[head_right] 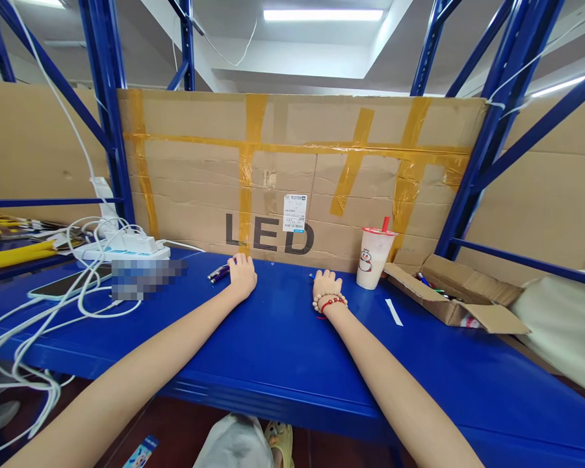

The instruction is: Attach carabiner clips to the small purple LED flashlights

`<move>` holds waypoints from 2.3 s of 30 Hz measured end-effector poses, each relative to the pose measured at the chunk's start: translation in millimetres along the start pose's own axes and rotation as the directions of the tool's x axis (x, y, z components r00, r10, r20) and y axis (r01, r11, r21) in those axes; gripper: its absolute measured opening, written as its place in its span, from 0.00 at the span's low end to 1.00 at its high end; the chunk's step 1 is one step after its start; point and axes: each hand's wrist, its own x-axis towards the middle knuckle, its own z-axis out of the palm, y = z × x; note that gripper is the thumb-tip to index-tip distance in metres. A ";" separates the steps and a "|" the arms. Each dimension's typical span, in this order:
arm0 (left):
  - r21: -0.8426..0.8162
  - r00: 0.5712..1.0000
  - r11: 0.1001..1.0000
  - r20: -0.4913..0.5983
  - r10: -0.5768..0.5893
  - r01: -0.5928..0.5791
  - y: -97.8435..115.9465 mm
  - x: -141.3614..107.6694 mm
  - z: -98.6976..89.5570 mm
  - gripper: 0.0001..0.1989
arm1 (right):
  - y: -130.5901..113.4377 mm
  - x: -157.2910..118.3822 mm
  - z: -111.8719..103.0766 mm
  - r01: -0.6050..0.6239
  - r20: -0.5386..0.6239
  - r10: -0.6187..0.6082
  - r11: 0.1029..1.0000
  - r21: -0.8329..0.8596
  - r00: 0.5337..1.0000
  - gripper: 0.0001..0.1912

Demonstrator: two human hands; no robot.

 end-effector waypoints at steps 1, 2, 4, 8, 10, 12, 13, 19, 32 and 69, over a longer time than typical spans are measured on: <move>0.053 0.999 0.998 -0.011 -0.040 0.041 -0.3 0.0 -1.0 0.19 | -0.5 -0.4 0.1 -0.013 -0.006 0.013 1.000 -0.001 1.000 0.17; 0.104 0.996 0.991 -0.021 -0.083 0.085 -0.6 0.2 -1.7 0.20 | -1.2 -1.1 -0.1 -0.024 -0.014 0.024 1.000 -0.001 1.000 0.17; 0.180 0.986 0.970 -0.038 -0.161 0.166 -1.4 1.1 -1.9 0.23 | -2.9 -3.2 -1.2 -0.034 -0.028 0.034 0.999 0.005 0.999 0.16; 0.168 0.967 0.952 -0.065 -0.248 0.256 -4.6 5.2 1.3 0.23 | -6.3 -8.1 -4.6 -0.033 -0.044 0.034 0.999 0.027 0.998 0.14; 0.137 0.957 0.948 -0.077 -0.280 0.288 -6.6 7.4 3.4 0.22 | -7.5 -9.8 -6.1 -0.033 -0.048 0.034 0.999 0.036 0.998 0.14; 0.106 0.953 0.948 -0.080 -0.292 0.300 -8.2 8.8 4.9 0.22 | -8.4 -10.6 -6.9 -0.029 -0.053 0.031 0.999 0.038 0.998 0.14; 0.095 0.953 0.950 -0.075 -0.293 0.299 -8.7 9.1 5.4 0.22 | -8.8 -10.8 -7.2 -0.025 -0.056 0.027 0.999 0.037 0.998 0.14; 0.085 0.989 0.988 0.063 -0.132 0.126 -2.7 3.1 4.7 0.19 | -11.8 -11.3 -9.1 0.003 -0.075 -0.002 1.000 0.021 0.997 0.13; -0.267 0.793 0.833 0.266 0.547 -0.485 24.4 -16.8 11.8 0.11 | -28.6 -26.4 -35.3 0.495 -0.192 -0.482 0.869 0.023 0.855 0.12; -0.026 0.933 0.977 0.291 0.210 -0.212 16.1 -4.1 11.2 0.30 | -25.4 -23.4 -30.5 0.625 -0.229 -0.591 0.770 0.123 0.773 0.12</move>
